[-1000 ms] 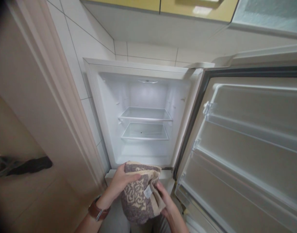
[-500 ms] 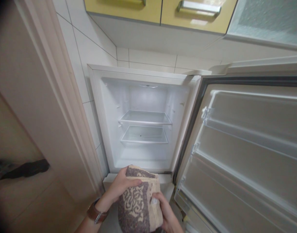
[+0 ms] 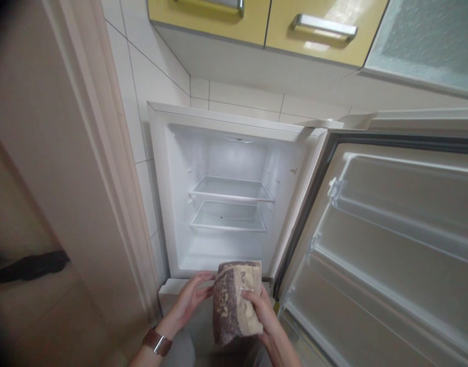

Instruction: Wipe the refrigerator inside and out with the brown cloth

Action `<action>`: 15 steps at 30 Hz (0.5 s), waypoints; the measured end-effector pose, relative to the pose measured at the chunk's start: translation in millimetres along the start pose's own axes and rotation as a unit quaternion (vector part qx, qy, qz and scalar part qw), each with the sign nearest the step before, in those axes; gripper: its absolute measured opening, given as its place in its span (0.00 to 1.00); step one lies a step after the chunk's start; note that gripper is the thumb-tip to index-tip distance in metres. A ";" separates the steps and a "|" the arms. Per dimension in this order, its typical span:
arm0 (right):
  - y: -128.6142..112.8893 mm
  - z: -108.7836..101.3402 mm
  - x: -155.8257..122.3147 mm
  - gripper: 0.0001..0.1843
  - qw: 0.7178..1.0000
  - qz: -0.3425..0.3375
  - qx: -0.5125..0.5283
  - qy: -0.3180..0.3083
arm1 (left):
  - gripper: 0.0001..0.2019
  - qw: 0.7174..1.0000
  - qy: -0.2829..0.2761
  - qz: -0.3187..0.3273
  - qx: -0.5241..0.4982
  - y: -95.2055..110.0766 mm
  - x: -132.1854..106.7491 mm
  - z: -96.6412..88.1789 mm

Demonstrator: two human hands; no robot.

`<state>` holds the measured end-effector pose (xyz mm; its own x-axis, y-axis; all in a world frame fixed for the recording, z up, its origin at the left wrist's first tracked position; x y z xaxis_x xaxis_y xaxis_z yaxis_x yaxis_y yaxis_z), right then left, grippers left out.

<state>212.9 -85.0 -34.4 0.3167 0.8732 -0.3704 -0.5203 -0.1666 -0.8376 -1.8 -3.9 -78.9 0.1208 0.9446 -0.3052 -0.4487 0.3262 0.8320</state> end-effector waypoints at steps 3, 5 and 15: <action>-32.6 21.3 9.0 0.49 0.999 -0.036 0.004 0.012 | 0.24 1.000 0.003 0.007 0.012 -4.0 8.6 -6.9; -60.2 41.3 14.6 0.46 0.997 -0.075 0.010 0.018 | 0.25 0.999 0.031 0.015 0.036 -7.8 16.2 -14.0; -269.1 156.6 40.7 0.28 0.762 -0.617 -0.103 0.167 | 0.21 0.975 0.065 0.069 0.201 -45.7 63.4 -61.5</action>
<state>241.6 67.0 238.8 0.6660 0.2629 0.6981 0.4625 0.5888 -0.6629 -28.1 38.9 -164.8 -0.0417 0.9763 -0.2121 -0.0655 0.2092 0.9757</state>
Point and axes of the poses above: each hand's wrist, its own x-axis towards the middle knuckle, its own z-axis out of the palm, y = z × x, the point moved 5 cm from there along x, towards the middle knuckle, and after that the axes turned 10 degrees about y, right-handed, at the moved point
